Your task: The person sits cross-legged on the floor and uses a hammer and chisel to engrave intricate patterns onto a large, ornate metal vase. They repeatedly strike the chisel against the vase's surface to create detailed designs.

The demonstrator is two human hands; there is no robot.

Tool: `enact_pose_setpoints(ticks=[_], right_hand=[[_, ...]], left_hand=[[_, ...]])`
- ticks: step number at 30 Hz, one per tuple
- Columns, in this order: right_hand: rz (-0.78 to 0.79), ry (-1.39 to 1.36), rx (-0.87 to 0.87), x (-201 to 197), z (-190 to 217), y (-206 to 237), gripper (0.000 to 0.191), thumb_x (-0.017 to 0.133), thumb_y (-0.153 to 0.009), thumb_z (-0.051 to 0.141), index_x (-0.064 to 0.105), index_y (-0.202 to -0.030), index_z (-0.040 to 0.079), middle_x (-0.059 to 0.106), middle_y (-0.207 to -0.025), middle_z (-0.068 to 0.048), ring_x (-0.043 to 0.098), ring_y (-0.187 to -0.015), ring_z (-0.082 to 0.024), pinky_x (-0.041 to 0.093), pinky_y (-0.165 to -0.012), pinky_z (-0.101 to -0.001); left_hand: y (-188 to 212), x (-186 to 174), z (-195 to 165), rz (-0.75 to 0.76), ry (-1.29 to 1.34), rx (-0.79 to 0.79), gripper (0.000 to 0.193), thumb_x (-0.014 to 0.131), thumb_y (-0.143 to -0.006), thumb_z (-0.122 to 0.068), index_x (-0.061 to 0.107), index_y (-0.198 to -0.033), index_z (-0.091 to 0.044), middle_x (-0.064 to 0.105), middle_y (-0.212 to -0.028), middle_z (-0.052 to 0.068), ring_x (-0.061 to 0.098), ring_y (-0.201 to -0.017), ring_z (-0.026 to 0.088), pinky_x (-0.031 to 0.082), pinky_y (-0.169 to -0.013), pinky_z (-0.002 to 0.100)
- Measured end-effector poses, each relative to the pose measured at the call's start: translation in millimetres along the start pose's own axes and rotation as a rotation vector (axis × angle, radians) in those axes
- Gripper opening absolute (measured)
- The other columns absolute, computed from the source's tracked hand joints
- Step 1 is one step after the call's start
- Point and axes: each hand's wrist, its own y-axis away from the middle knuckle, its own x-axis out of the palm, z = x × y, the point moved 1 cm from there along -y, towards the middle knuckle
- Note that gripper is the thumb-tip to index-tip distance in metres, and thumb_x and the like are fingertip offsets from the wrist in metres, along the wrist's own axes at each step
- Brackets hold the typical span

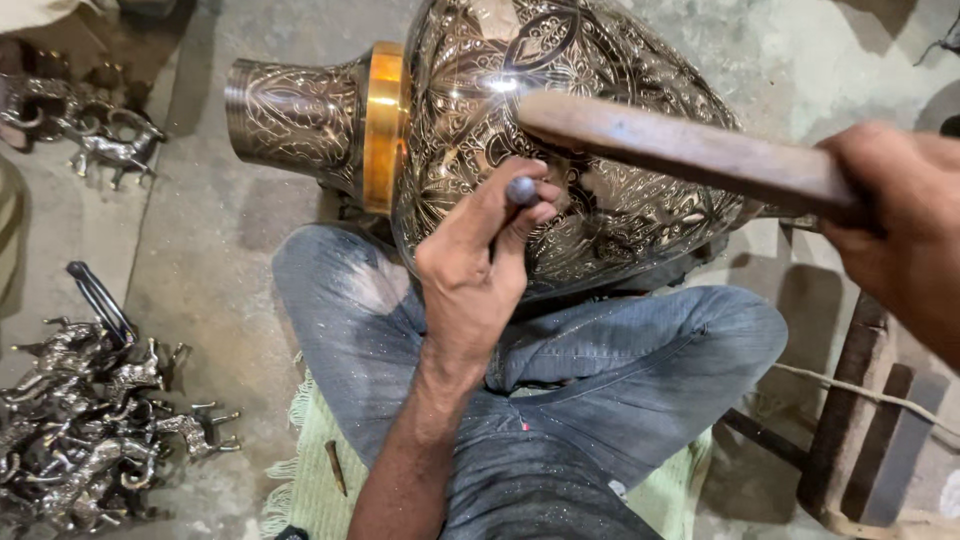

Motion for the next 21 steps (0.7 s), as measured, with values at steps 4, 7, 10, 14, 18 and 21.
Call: enact_pose_setpoints(ticks=[4,7,10,14,18,21], right_hand=[[-0.020,-0.011,-0.048,3.7,-6.1,-3.6,0.027,0.075,-0.089,0.006,0.065,-0.113,-0.002,0.066,-0.078,-0.015,0.068,-0.069,-0.024,0.054,-0.065,-0.0365],[-0.012,-0.018,-0.073,-0.5,-1.0,-3.7,0.028,0.074,-0.087,0.003,0.065,-0.112,-0.004,0.066,-0.079,-0.016,0.068,-0.069,-0.025,0.054,-0.065,-0.0368],[-0.024,-0.033,-0.179,-11.8,12.7,-5.2,0.029,0.074,-0.084,0.001,0.065,-0.111,-0.005,0.066,-0.080,-0.016,0.069,-0.070,-0.026,0.055,-0.066,-0.0370],[0.038,-0.100,-0.195,-28.0,35.1,-13.0,0.034,0.075,-0.078,-0.005,0.065,-0.110,-0.007,0.066,-0.081,-0.019,0.068,-0.068,-0.026,0.054,-0.062,-0.0369],[0.023,-0.135,-0.234,-37.6,61.7,-20.9,0.043,0.084,-0.071,0.001,0.065,-0.109,-0.006,0.067,-0.085,-0.020,0.070,-0.074,-0.028,0.055,-0.064,-0.0371],[0.006,-0.116,-0.266,-43.0,76.3,-22.2,0.042,0.085,-0.073,0.002,0.066,-0.110,-0.004,0.068,-0.085,-0.020,0.070,-0.075,-0.028,0.055,-0.066,-0.0378]], left_hand=[[2.8,2.0,5.1,-0.021,0.013,0.071,0.028,0.068,-0.106,0.008,0.064,-0.131,-0.004,0.075,-0.109,0.008,0.077,-0.101,0.015,0.068,-0.087,0.025],[9.1,0.7,12.9,-0.026,-0.213,-0.074,0.011,0.080,-0.096,0.001,0.073,-0.102,-0.005,0.075,-0.082,0.006,0.071,-0.068,0.015,0.057,-0.060,0.030],[17.4,-1.0,14.7,-0.132,-0.366,0.145,0.014,0.075,-0.100,-0.002,0.068,-0.111,-0.006,0.074,-0.096,0.009,0.075,-0.084,0.016,0.062,-0.070,0.030],[24.1,0.1,17.9,-0.138,-0.222,0.044,0.013,0.075,-0.095,0.003,0.067,-0.104,-0.002,0.074,-0.091,0.007,0.072,-0.073,0.014,0.058,-0.062,0.029],[29.0,2.4,19.6,-0.176,-0.230,0.102,0.016,0.072,-0.089,0.007,0.067,-0.103,0.001,0.072,-0.090,0.010,0.071,-0.075,0.016,0.060,-0.065,0.029],[33.3,1.4,25.5,-0.178,-0.200,0.143,0.016,0.069,-0.089,0.008,0.066,-0.103,0.001,0.070,-0.088,0.009,0.070,-0.074,0.015,0.058,-0.065,0.029]])
